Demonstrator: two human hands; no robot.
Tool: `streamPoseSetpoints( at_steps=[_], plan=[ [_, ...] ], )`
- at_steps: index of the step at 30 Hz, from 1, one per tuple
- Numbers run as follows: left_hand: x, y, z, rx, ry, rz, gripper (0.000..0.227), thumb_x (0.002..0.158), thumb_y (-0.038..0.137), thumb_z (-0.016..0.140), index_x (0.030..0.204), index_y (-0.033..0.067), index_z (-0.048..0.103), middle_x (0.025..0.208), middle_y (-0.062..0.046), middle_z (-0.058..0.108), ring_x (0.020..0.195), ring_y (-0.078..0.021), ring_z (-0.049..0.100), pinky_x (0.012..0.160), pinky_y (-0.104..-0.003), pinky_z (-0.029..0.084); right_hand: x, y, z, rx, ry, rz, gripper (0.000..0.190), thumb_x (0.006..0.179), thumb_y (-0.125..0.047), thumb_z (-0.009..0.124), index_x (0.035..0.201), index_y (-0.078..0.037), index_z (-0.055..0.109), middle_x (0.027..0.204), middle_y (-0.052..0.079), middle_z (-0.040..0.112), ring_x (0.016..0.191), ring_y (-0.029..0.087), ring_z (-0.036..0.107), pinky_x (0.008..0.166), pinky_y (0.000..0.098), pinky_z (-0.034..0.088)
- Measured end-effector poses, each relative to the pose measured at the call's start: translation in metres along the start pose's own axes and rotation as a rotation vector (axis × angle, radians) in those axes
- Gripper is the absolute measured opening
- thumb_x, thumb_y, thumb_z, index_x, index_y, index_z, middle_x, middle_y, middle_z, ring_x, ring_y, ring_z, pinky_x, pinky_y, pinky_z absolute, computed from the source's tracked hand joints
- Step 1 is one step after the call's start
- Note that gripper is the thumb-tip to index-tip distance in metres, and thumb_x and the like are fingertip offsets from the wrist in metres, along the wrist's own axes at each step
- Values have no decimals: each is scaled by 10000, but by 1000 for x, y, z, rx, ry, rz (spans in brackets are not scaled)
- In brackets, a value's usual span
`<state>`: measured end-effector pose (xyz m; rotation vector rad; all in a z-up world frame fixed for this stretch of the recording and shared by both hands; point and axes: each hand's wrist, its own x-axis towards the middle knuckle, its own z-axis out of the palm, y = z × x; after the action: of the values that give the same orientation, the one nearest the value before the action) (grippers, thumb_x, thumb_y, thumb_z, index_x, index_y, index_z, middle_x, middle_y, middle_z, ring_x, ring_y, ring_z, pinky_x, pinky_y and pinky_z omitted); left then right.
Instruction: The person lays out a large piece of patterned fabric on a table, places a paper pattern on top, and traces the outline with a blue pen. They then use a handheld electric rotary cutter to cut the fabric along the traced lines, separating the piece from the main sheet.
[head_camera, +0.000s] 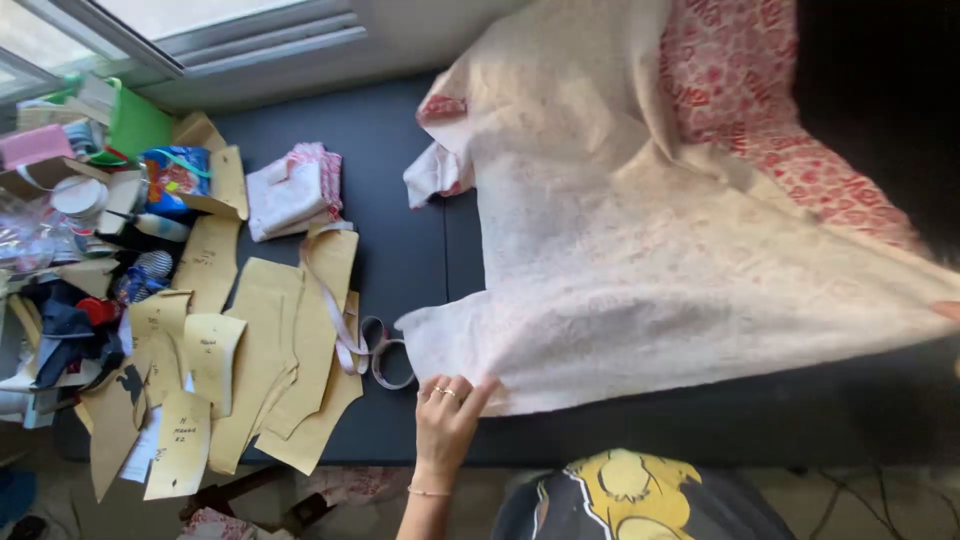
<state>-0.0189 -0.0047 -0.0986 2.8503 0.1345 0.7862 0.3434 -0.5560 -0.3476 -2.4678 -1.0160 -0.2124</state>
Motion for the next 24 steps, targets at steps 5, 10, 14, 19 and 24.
streamPoseSetpoints(
  at_steps=[5,10,14,19,24],
  plan=[
    [-100,-11,26,110,-132,30,178,825,55,495,894,200,572,664,4,420,577,-176,411,651,-301,356,-16,-246,-93,-445,-6,-170,330,834,142,495,968,-108,664,947,67,562,806,247,531,816,304,456],
    [-108,-3,24,219,-106,-176,134,781,82,589,731,204,559,650,19,471,591,-178,433,644,-290,333,-41,-232,-76,-370,24,-45,354,860,199,528,978,-96,684,954,47,573,800,223,533,816,278,471],
    [-111,0,31,263,-141,-347,239,751,-11,549,687,219,541,629,49,459,579,-172,441,679,-286,326,-32,-224,-77,-287,-86,-37,328,850,190,485,949,-75,650,892,66,548,795,265,527,812,325,478],
    [-121,11,29,231,-128,-754,311,629,-14,583,779,258,602,840,39,493,713,-229,475,706,-395,364,-19,-232,-81,-78,-144,198,286,742,9,567,990,-93,667,981,53,570,907,208,556,867,304,461],
    [-120,13,28,-359,225,-1523,400,620,-43,442,992,67,541,1017,-82,511,876,-154,569,724,-245,441,-53,-184,-48,198,-4,535,43,974,-29,606,1016,-27,613,1002,104,577,915,196,521,831,288,386]
  ],
)
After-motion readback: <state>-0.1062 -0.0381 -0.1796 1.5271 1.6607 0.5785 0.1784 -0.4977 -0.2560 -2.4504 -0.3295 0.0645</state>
